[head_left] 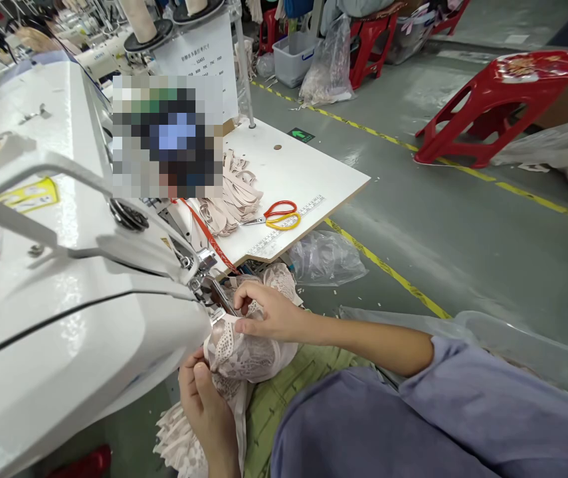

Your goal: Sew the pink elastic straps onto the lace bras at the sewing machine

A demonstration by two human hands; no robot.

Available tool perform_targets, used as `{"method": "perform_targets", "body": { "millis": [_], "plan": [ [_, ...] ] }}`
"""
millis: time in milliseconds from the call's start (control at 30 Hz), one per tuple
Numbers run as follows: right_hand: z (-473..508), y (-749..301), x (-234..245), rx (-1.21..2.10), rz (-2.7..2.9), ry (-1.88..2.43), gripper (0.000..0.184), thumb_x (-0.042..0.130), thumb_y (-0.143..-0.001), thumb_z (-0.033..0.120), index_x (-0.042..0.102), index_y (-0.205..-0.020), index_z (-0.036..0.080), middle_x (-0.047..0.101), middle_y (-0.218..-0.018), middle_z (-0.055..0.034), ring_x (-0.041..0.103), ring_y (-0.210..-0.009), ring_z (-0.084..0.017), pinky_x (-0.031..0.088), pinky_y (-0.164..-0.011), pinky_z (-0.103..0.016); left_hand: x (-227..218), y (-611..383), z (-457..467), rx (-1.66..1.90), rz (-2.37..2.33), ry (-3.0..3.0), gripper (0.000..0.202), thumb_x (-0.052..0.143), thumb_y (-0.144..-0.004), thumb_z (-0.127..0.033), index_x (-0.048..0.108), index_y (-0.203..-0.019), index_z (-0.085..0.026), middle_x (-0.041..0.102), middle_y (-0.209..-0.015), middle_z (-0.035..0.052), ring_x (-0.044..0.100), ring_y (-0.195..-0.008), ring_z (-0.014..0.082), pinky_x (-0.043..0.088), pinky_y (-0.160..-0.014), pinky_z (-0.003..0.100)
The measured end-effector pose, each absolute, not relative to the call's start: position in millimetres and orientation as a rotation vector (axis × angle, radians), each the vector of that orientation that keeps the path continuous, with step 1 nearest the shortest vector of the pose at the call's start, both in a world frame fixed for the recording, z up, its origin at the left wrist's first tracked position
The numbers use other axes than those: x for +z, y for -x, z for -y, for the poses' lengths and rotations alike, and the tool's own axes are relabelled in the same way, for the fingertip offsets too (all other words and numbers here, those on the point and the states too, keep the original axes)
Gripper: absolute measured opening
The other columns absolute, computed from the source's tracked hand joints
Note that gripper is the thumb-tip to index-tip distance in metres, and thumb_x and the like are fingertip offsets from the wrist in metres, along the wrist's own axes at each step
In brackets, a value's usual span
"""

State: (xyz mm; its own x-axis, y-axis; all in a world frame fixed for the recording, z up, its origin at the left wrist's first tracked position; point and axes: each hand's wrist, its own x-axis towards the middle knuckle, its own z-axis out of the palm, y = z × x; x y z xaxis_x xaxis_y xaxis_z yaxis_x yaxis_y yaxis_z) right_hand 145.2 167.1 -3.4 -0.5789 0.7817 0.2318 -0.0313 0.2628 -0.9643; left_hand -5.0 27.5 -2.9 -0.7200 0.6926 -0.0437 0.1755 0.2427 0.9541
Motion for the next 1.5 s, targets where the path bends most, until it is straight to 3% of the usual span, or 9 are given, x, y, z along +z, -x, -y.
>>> {"method": "perform_targets", "body": {
  "millis": [467, 767, 1033, 1100, 1167, 1233, 1300, 1400, 1500],
  "plan": [
    [-160.6, -144.3, 6.8, 1.46, 1.755, 0.77, 0.038, 0.073, -0.08, 0.046, 0.054, -0.1, 0.019, 0.059, -0.095, -0.001, 0.054, -0.084, -0.014, 0.043, -0.072, -0.025, 9.0, -3.7, -26.9, 1.531, -2.093, -0.813, 0.038, 0.054, -0.091, -0.056, 0.065, -0.107, -0.022, 0.064, -0.102, 0.0035, 0.061, -0.091, 0.0181, 0.048, -0.074, 0.026],
    [-153.9, -166.7, 1.7, 1.983, 1.524, 0.712, 0.038, 0.072, -0.081, 0.048, 0.063, -0.098, 0.016, 0.058, -0.082, 0.0007, 0.049, -0.069, -0.01, 0.038, -0.06, -0.021, 0.6, -13.4, -1.0, 1.422, -1.919, -0.848, 0.031, 0.055, -0.093, -0.051, 0.063, -0.11, -0.025, 0.061, -0.106, 0.0028, 0.059, -0.098, 0.0181, 0.048, -0.081, 0.026],
    [-119.6, -188.6, 14.8, 2.046, 1.728, 0.687, 0.038, 0.068, -0.085, 0.052, 0.069, -0.092, 0.015, 0.064, -0.084, -0.0014, 0.056, -0.075, -0.013, 0.043, -0.07, -0.023, 11.8, -26.4, -15.3, 1.261, -1.294, -0.426, 0.053, 0.054, -0.084, -0.064, 0.072, -0.101, -0.018, 0.071, -0.11, 0.0121, 0.062, -0.109, 0.0286, 0.044, -0.1, 0.043],
    [-107.1, -188.9, 8.8, 1.838, 2.079, 0.558, 0.038, 0.063, -0.088, 0.052, 0.067, -0.086, 0.015, 0.062, -0.08, -0.0012, 0.054, -0.073, -0.013, 0.041, -0.068, -0.023, 24.6, -24.1, -14.2, 1.281, -1.144, -0.344, 0.046, 0.063, -0.081, -0.059, 0.073, -0.098, -0.017, 0.071, -0.105, 0.0114, 0.064, -0.1, 0.0276, 0.048, -0.094, 0.041],
    [-99.6, -190.9, -4.9, 1.487, 2.418, 0.463, 0.039, 0.052, -0.095, 0.05, 0.065, -0.085, 0.016, 0.061, -0.078, -0.0025, 0.051, -0.07, -0.014, 0.038, -0.065, -0.025, 42.1, -11.5, -9.8, 1.36, -1.063, -0.285, 0.033, 0.07, -0.081, -0.049, 0.072, -0.089, -0.017, 0.068, -0.085, 0.0063, 0.064, -0.083, 0.0215, 0.051, -0.082, 0.035],
    [-99.6, -194.5, -21.9, 1.216, 2.571, 0.458, 0.039, 0.039, -0.101, 0.044, 0.065, -0.092, 0.016, 0.064, -0.085, -0.0057, 0.054, -0.074, -0.016, 0.039, -0.067, -0.028, 62.9, 13.1, -4.1, 1.477, -1.013, -0.207, 0.024, 0.069, -0.085, -0.041, 0.068, -0.081, -0.018, 0.056, -0.066, -0.0007, 0.057, -0.067, 0.0141, 0.051, -0.073, 0.03],
    [-104.9, -198.5, -35.6, 1.12, 2.672, 0.443, 0.041, 0.031, -0.103, 0.036, 0.065, -0.091, 0.018, 0.065, -0.085, -0.0059, 0.056, -0.075, -0.017, 0.04, -0.068, -0.029, 84.3, 47.1, 2.3, 1.626, -0.981, -0.135, 0.018, 0.065, -0.09, -0.033, 0.063, -0.079, -0.019, 0.045, -0.059, -0.0048, 0.049, -0.057, 0.0098, 0.05, -0.069, 0.029],
    [-112.2, -204.7, -42.4, 1.125, 2.752, 0.465, 0.041, 0.032, -0.103, 0.038, 0.064, -0.086, 0.019, 0.066, -0.083, -0.0065, 0.059, -0.076, -0.019, 0.043, -0.07, -0.031, 109.8, 103.9, 12.8, 1.935, -0.919, -0.102, 0.011, 0.061, -0.091, -0.021, 0.058, -0.081, -0.018, 0.044, -0.06, -0.0065, 0.047, -0.053, 0.0085, 0.049, -0.062, 0.027],
    [-115.3, -210.8, -38.4, 1.29, 2.673, 0.556, 0.041, 0.036, -0.101, 0.044, 0.065, -0.086, 0.02, 0.068, -0.086, -0.0081, 0.062, -0.081, -0.021, 0.046, -0.074, -0.031, 121.4, 153.0, 23.3, 2.169, -0.905, -0.038, 0.017, 0.048, -0.096, -0.016, 0.054, -0.08, -0.016, 0.043, -0.057, -0.0076, 0.045, -0.047, 0.0077, 0.044, -0.051, 0.024]
  ]
}}
